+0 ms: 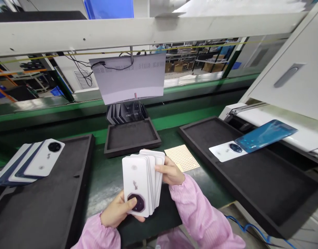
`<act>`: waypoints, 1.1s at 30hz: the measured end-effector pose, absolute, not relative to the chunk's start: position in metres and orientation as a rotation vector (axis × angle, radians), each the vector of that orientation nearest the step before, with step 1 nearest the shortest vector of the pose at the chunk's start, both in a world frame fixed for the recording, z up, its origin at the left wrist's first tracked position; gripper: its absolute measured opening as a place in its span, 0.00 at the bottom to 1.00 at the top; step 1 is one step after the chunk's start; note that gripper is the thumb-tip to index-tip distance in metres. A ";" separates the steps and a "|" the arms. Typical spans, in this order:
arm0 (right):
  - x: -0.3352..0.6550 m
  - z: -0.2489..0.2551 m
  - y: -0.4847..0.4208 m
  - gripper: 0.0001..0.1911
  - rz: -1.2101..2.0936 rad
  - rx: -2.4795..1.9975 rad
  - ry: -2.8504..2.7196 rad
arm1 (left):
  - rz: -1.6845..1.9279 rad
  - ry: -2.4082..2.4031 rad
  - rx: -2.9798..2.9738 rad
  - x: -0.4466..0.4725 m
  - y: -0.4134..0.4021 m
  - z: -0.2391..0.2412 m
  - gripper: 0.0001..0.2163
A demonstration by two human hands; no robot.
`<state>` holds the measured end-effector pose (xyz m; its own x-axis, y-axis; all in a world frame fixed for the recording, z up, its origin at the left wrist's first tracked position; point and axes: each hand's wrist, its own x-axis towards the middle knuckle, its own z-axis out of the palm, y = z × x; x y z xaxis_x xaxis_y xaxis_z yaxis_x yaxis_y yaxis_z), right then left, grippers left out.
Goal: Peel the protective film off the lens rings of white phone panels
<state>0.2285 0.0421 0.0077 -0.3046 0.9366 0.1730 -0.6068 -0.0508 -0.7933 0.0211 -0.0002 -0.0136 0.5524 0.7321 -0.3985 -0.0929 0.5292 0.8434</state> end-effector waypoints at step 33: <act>0.213 -0.005 0.041 0.33 1.579 -0.614 -0.988 | 0.575 0.774 0.919 0.017 0.001 -0.021 0.19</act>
<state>0.2133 0.0410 -0.0049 -0.2455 0.9622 0.1176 -0.5266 -0.0305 -0.8496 0.0167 0.0012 -0.0207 0.6002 0.7253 -0.3372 -0.1134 0.4944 0.8618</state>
